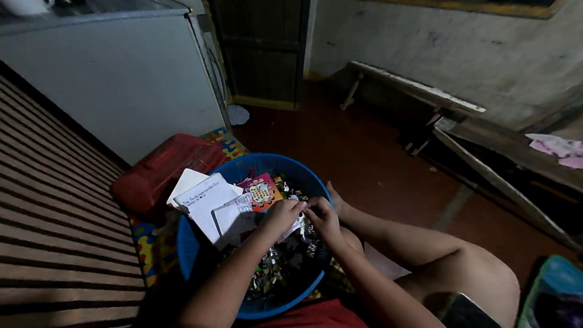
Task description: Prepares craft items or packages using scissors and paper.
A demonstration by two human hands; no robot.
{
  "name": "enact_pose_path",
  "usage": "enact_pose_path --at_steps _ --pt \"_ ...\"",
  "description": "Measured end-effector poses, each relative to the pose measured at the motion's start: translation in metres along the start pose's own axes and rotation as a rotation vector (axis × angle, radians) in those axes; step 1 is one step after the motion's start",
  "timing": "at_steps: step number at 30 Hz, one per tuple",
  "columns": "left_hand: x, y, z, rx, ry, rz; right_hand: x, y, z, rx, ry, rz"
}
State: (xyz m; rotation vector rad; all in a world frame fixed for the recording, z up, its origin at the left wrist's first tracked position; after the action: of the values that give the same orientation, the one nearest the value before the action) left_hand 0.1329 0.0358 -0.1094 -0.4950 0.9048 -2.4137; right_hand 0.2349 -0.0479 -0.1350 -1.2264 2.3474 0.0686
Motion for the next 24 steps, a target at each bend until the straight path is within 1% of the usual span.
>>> enact_pose_path --at_steps 4,7,10,13,14,16,18,20,22,24 --pt "-0.001 -0.011 0.002 -0.045 0.067 0.097 0.002 0.0 -0.003 0.118 0.055 -0.011" --pt "-0.003 -0.012 0.0 -0.021 0.116 0.083 0.003 0.0 -0.005 0.171 0.056 0.001" --pt "-0.009 -0.009 -0.01 0.148 0.089 0.077 0.004 -0.001 -0.009 0.194 0.007 0.018" --pt "-0.015 -0.014 -0.029 0.366 0.0 0.155 0.007 0.003 -0.02 0.265 -0.098 -0.02" --pt "-0.016 -0.018 -0.036 0.403 -0.029 0.186 0.008 0.006 -0.022 0.294 -0.124 -0.041" --pt "-0.018 -0.028 -0.047 0.351 -0.066 0.229 0.008 0.012 -0.021 0.353 -0.134 -0.114" --pt "-0.019 -0.029 -0.048 0.169 -0.099 0.145 0.006 0.019 -0.012 0.393 -0.04 -0.217" --pt "-0.018 -0.021 -0.044 0.02 -0.108 0.056 0.003 0.022 -0.001 0.364 0.096 -0.282" --pt "-0.017 -0.013 -0.035 -0.046 -0.066 0.008 0.0 0.016 0.002 0.289 0.151 -0.238" --pt "-0.014 -0.008 -0.022 -0.095 -0.043 -0.04 0.0 0.008 0.002 0.208 0.141 -0.162"
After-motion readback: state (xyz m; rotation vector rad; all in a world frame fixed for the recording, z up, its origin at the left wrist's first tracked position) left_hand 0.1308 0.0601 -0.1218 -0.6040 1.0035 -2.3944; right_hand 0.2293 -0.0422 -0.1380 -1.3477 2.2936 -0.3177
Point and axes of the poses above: each hand's wrist, its own x-axis away from the middle knuckle, its own y-axis out of the palm, z = x × y, the point moved 9 cm from there along -x, towards the middle knuckle, and after that the axes turned 1 degree about -y, right-handed, at the moved point
